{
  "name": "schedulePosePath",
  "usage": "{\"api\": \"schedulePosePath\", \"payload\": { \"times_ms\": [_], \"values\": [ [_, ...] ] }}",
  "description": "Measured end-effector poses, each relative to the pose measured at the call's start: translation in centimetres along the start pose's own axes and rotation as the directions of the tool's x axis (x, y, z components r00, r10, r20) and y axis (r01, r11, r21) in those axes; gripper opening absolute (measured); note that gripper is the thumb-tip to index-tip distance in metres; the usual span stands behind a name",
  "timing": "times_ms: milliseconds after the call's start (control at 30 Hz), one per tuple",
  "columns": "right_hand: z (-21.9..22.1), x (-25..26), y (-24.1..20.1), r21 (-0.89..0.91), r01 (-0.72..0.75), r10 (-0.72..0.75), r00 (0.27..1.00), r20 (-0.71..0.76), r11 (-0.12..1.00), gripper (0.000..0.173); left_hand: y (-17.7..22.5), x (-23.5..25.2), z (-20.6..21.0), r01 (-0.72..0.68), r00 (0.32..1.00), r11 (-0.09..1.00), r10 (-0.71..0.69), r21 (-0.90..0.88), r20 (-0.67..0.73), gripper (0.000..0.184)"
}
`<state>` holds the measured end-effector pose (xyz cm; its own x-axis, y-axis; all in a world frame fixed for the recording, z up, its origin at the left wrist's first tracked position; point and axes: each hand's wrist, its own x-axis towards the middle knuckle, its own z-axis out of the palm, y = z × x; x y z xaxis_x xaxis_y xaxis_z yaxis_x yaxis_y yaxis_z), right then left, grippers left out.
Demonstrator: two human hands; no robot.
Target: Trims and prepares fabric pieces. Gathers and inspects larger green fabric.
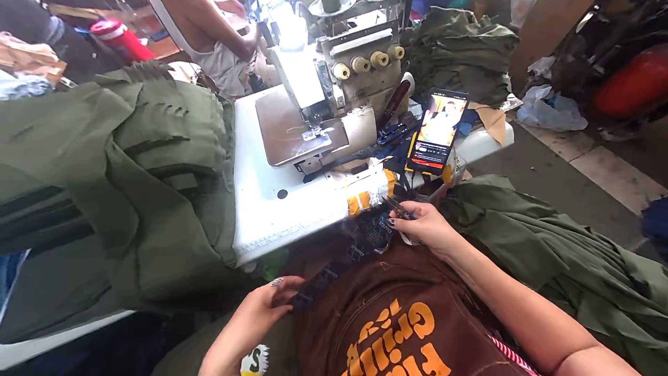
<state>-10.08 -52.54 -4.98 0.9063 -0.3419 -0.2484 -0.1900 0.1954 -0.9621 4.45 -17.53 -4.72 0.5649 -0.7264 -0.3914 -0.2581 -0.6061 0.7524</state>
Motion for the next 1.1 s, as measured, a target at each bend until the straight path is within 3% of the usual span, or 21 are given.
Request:
{"api": "schedulePosePath", "payload": {
  "times_ms": [67, 167, 233, 300, 500, 700, 800, 933, 1100],
  "values": [
    [0.4, 0.2, 0.1, -0.053, 0.018, -0.016, 0.999, 0.044, 0.998, 0.007, 0.1, -0.1, -0.1, -0.023, 0.995, 0.998, 0.028, 0.052, -0.091, 0.051],
    [1.3, 0.2, 0.6, -0.072, 0.053, -0.045, 0.992, 0.115, 0.996, 0.007, 3.2, 2.7, 1.6, -0.361, 0.896, 0.932, 0.36, 0.047, -0.259, 0.058],
    [1.7, 0.0, 0.5, -0.065, 0.079, -0.07, 0.988, 0.138, 0.995, 0.006, 6.0, 5.7, 3.4, -0.554, 0.815, 0.829, 0.52, -0.078, -0.254, 0.065],
    [1.6, -0.1, 0.1, -0.061, 0.093, -0.086, 0.989, 0.121, 0.994, 0.006, 7.9, 8.4, 5.2, -0.626, 0.78, 0.751, 0.599, -0.21, -0.179, 0.07],
    [-0.3, 0.0, -0.1, -0.042, 0.023, -0.021, 0.999, 0.029, 0.999, 0.009, 9.0, 11.5, 7.1, -0.565, 0.798, 0.713, 0.6, -0.415, -0.056, 0.06],
    [-0.4, 0.6, 0.1, 0.06, -0.045, 0.043, 0.998, 0.041, 0.997, 0.008, 8.0, 12.1, 7.6, -0.583, 0.777, 0.679, 0.627, -0.447, -0.061, 0.02],
    [-0.9, 1.3, 0.7, 0.019, -0.017, 0.017, 0.999, 0.034, 1.0, 0.011, 8.0, 12.2, 7.2, -0.554, 0.807, 0.709, 0.586, -0.437, -0.072, 0.029],
    [-2.4, 1.4, 2.2, -0.212, 0.003, 0.026, 0.99, 0.137, 0.977, 0.037, 7.7, 12.7, 6.3, -0.504, 0.845, 0.761, 0.532, -0.408, -0.051, 0.051],
    [-2.6, 0.2, 4.1, -0.158, -0.114, 0.149, 0.962, 0.227, 0.981, 0.027, 7.2, 13.0, 5.9, -0.405, 0.899, 0.818, 0.437, -0.409, -0.016, 0.064]
  ]
}}
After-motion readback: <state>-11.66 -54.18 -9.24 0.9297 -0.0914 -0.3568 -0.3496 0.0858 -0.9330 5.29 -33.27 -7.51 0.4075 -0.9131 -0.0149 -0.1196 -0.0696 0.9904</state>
